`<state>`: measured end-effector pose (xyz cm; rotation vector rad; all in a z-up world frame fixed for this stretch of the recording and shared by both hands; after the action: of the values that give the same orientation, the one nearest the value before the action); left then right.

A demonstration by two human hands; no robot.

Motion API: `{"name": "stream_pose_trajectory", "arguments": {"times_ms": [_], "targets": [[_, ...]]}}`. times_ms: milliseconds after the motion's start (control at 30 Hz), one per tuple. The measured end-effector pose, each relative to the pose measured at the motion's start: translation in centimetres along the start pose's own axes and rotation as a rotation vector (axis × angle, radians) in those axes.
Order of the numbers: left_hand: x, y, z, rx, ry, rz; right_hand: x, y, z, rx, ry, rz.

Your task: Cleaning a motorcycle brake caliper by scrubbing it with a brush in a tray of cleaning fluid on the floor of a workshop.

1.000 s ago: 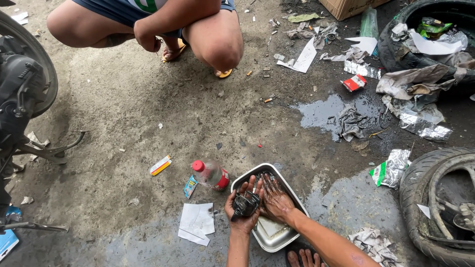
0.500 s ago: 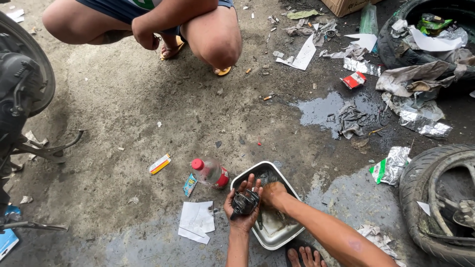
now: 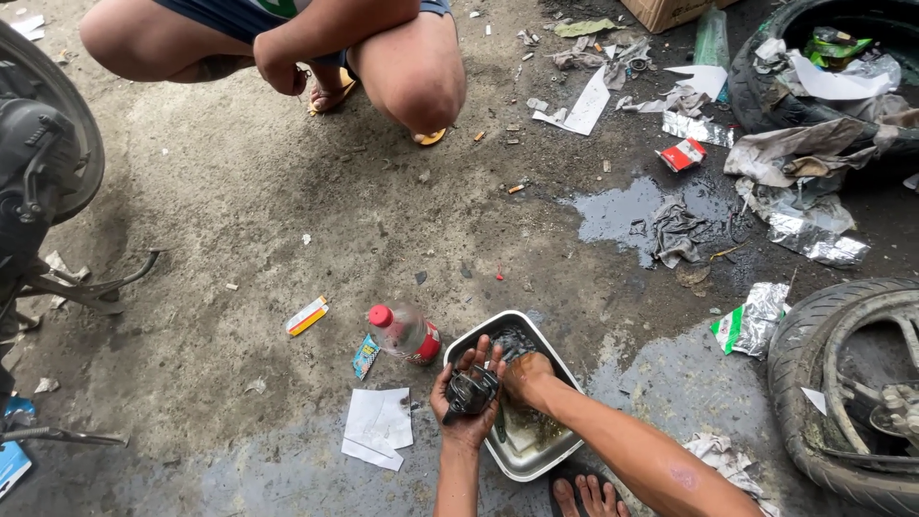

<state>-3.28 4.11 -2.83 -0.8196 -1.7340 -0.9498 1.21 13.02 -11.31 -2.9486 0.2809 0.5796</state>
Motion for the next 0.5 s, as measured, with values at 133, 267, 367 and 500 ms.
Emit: {"name": "stream_pose_trajectory", "arguments": {"times_ms": [133,267,367,500], "targets": [[-0.2,-0.2,0.0,0.011,-0.018,0.031,1.1,0.0,0.9,0.012,0.047,-0.256],[0.3,0.1,-0.1,0.011,-0.008,0.051,-0.2,-0.7,-0.5,-0.031,-0.052,0.218],[-1.2,-1.6,1.6,0.025,-0.060,0.097,0.6,-1.6,4.9,-0.016,-0.636,0.142],[-2.0,-1.6,0.0,0.011,-0.050,0.113,1.7,-1.9,2.3,-0.030,-0.534,0.435]]}}
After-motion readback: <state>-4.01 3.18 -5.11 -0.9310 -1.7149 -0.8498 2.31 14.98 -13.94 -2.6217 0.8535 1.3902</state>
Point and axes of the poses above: each hand's wrist, its own z-axis towards the middle knuckle, its own x-axis out of the palm, y = z × x, the point moved 7 cm from there along z, towards the middle knuckle, and after that the axes turned 13 degrees about y, right-handed, at the moved point
